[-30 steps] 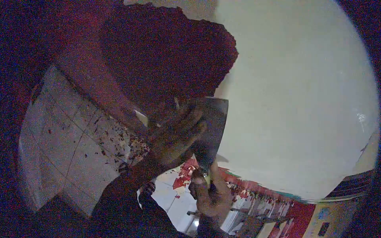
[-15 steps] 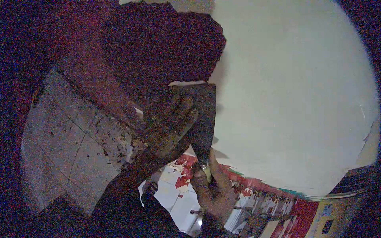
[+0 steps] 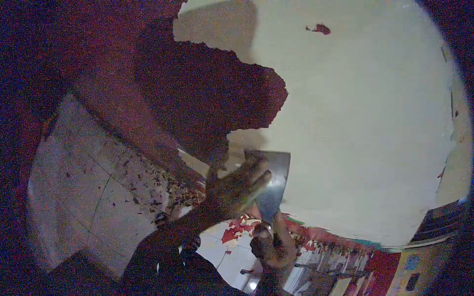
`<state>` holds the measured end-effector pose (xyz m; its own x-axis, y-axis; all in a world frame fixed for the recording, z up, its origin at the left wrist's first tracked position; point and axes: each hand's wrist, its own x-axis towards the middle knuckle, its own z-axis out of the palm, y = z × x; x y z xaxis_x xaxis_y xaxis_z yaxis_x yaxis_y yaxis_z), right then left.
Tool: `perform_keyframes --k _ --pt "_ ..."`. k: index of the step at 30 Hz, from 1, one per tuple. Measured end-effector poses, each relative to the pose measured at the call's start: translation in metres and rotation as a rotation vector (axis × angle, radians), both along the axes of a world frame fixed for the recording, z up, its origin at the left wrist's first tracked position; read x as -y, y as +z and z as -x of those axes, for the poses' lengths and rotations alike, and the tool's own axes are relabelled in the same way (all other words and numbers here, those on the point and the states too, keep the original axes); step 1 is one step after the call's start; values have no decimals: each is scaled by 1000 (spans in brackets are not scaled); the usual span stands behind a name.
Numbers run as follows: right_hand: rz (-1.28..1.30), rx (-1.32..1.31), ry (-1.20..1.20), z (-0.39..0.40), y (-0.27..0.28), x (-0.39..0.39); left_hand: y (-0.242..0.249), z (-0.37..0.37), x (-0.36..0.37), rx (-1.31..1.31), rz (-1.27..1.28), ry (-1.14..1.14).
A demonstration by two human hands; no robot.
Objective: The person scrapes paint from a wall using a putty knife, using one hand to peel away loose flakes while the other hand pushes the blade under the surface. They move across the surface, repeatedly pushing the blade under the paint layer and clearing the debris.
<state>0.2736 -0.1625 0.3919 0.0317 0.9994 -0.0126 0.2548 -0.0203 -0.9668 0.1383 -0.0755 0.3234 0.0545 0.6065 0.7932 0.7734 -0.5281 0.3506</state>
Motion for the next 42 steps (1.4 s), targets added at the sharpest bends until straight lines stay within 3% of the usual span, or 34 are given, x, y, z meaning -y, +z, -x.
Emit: perform_keyframes --k 5,7,10,12,13,17,20,22,27,30,42 --pt "14 44 43 7 3 -13 10 23 -16 59 -147 44" --pt "67 65 68 14 14 -15 10 22 -17 159 -144 -37" --pt "-68 -32 18 47 8 -28 18 32 -23 147 -182 68" --pt "-50 210 -25 18 8 -16 9 17 -18 104 -143 64" --pt "-30 155 -21 13 10 -10 3 4 -11 86 -117 68" --pt "-70 122 -34 41 8 -23 19 10 -25 311 -229 114" --pt "-9 155 15 20 17 -13 6 27 -34 68 -285 127" --pt "65 38 35 7 16 -9 13 36 -37 98 -273 111" --pt "-14 242 -45 21 19 -13 15 11 -21 140 -160 38" --pt "14 162 -76 17 23 -11 11 -3 -10 18 -109 61" --pt "28 199 -6 4 37 -16 40 4 -14 208 -84 15"
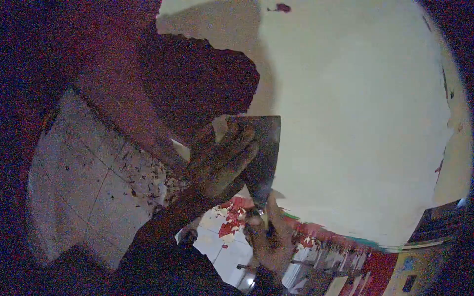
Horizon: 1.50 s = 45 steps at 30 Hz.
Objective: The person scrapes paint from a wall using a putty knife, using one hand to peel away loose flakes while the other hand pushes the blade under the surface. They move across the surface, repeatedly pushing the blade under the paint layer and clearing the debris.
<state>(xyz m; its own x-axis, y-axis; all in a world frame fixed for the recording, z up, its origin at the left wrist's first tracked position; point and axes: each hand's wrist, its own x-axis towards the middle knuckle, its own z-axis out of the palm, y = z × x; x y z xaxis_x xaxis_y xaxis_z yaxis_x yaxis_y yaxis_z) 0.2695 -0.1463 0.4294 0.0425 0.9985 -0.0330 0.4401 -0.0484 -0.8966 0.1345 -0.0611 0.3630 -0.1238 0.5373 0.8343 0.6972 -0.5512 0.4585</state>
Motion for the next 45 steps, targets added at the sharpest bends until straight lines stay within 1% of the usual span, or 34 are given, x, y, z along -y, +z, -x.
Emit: perform_keyframes --k 1,4,5,6,8,9,12,13,15,17,20,21,22,23,25,27,29,32,33,35,36,37,40,41,42,44,45 --pt "80 -11 -14 0 11 7 -1 3 2 5 -10 2" --pt "1 46 -19 7 -6 8 1 9 4 32 -31 26" --pt "-37 143 26 7 -11 6 1 7 6 44 -31 26" --pt "-10 85 34 5 -6 5 1 6 7 56 -36 34" --pt "52 -42 25 1 8 8 -4 -7 12 -38 30 20" --pt "-44 -71 -61 -3 1 7 -3 -8 10 -88 55 20" --pt "-113 42 87 5 -10 -6 7 8 3 39 60 -17" --pt "-75 -25 101 12 -7 -7 6 11 1 52 48 -13" --pt "-109 29 88 1 3 -2 5 9 4 -19 56 -5" --pt "-62 -50 5 4 13 3 1 2 8 -156 97 5" --pt "6 72 15 25 17 -1 6 14 7 -333 228 -13" --pt "-37 66 31 15 9 -4 8 15 7 -354 227 2" --pt "-36 9 48 7 13 0 9 14 8 -365 223 18" --pt "-46 -51 70 1 19 2 7 16 4 -332 151 35" --pt "-119 43 128 -4 18 -4 1 18 -5 -259 8 79" --pt "-165 145 98 4 9 -3 -7 12 -12 -179 -121 113" --pt "-94 107 66 7 17 -6 -6 10 -15 -127 -208 125" --pt "-43 -25 12 0 34 2 5 14 -23 -77 -291 119" --pt "-155 95 92 4 24 -5 8 13 -23 -49 -314 126" --pt "-134 45 68 5 18 -8 11 11 -21 -49 -308 126" --pt "-115 17 48 5 17 -7 12 9 -18 -57 -264 118" --pt "-126 -2 101 2 24 -3 10 6 -12 -60 -193 103" --pt "-60 -14 23 6 35 -2 12 6 -9 -2 -69 85" --pt "-146 59 77 15 25 -9 13 9 -13 58 -50 59" --pt "-232 13 198 17 9 -18 14 11 -15 96 -34 36" --pt "-97 120 74 16 37 -10 15 12 -13 110 -17 6" --pt "-102 89 68 7 38 -8 18 15 -11 70 -21 9"
